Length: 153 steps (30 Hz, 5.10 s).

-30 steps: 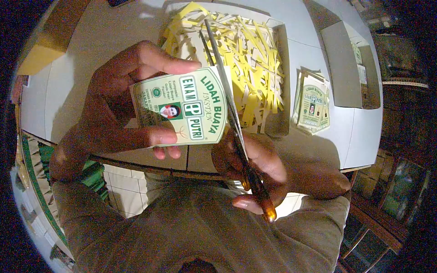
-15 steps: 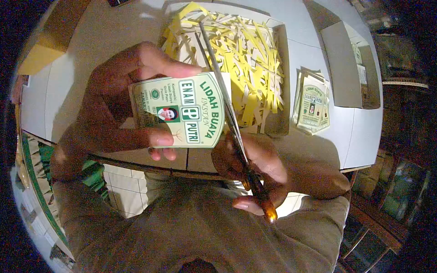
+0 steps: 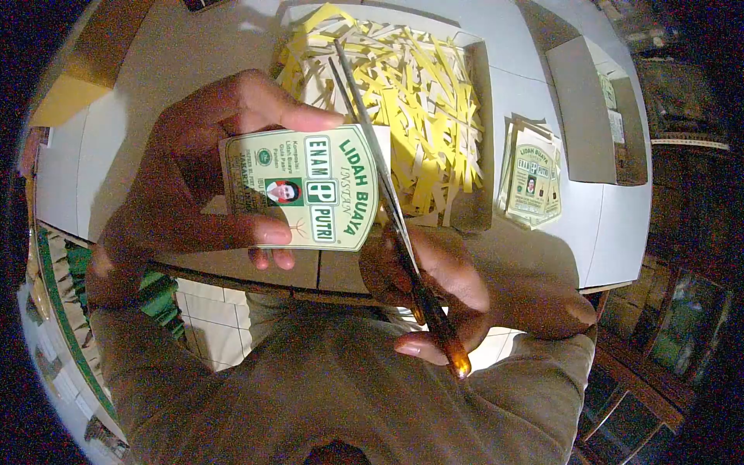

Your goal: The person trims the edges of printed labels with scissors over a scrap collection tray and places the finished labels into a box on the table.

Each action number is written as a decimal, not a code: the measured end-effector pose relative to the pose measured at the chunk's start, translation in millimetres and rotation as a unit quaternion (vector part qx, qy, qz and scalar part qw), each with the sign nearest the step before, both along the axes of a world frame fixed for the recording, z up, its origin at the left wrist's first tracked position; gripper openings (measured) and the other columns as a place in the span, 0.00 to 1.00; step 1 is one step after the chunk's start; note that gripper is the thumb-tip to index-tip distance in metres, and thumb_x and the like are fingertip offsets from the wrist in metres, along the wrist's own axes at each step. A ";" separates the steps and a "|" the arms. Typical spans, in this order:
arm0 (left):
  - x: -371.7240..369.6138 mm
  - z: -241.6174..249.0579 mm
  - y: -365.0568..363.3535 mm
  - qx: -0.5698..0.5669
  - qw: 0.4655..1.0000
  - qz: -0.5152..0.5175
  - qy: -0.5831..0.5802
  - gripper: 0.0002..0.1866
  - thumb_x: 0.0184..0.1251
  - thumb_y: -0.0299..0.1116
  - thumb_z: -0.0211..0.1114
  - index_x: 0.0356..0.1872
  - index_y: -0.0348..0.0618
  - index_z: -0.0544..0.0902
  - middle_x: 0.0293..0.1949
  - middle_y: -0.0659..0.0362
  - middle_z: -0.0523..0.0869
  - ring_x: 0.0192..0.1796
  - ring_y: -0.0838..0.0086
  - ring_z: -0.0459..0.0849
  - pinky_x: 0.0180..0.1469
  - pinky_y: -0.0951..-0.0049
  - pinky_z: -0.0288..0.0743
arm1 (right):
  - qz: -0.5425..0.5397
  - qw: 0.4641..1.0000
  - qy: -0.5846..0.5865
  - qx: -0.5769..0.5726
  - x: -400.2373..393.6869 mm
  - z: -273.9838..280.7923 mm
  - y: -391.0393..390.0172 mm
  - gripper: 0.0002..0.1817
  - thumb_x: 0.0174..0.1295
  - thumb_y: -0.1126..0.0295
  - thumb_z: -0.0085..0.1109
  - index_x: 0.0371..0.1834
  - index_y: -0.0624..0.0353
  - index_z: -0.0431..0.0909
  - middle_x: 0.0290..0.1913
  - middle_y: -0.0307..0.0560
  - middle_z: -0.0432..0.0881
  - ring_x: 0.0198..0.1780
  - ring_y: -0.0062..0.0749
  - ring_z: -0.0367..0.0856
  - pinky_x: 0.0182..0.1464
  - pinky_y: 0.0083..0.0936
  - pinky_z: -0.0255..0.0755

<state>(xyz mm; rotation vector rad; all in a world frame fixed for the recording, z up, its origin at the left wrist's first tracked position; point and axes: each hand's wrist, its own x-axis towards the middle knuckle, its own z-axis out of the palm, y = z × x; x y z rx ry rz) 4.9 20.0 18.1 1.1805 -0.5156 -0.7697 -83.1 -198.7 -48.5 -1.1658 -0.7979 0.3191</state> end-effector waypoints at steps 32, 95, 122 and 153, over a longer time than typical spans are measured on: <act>5.0 5.1 2.7 0.036 0.999 -0.004 0.008 0.28 0.43 0.28 0.70 0.49 0.36 0.70 0.30 0.54 0.81 0.23 0.75 0.81 0.23 0.79 0.76 | 0.007 0.994 0.098 0.051 -10.8 1.7 3.9 0.23 0.44 0.71 0.62 0.37 0.60 0.57 0.27 0.39 0.58 0.26 0.26 0.58 0.27 0.22 0.53; 25.3 -15.4 3.7 0.008 0.989 0.142 -0.046 0.13 0.52 0.24 0.64 0.37 0.40 0.69 0.37 0.59 0.78 0.42 0.78 0.78 0.37 0.78 0.76 | -0.026 0.949 0.311 0.045 8.7 31.3 1.3 0.25 0.49 0.53 0.62 0.32 0.52 0.55 0.23 0.38 0.61 0.23 0.22 0.61 0.23 0.17 0.55; 16.8 -3.2 -2.7 0.059 0.972 0.141 -0.178 0.35 0.45 0.20 0.65 0.56 0.47 0.60 0.42 0.57 0.76 0.39 0.75 0.79 0.26 0.83 0.78 | -0.004 0.946 0.318 0.060 3.7 25.4 0.2 0.23 0.48 0.59 0.63 0.33 0.53 0.56 0.25 0.38 0.61 0.25 0.22 0.61 0.23 0.16 0.54; 1.9 -26.6 -7.5 -0.060 0.975 0.168 -0.130 0.24 0.43 0.21 0.69 0.34 0.47 0.60 0.34 0.62 0.71 0.44 0.77 0.73 0.46 0.74 0.70 | 0.078 0.988 0.126 -0.052 -4.1 13.6 0.6 0.25 0.48 0.65 0.60 0.44 0.59 0.56 0.31 0.40 0.58 0.31 0.26 0.58 0.32 0.23 0.55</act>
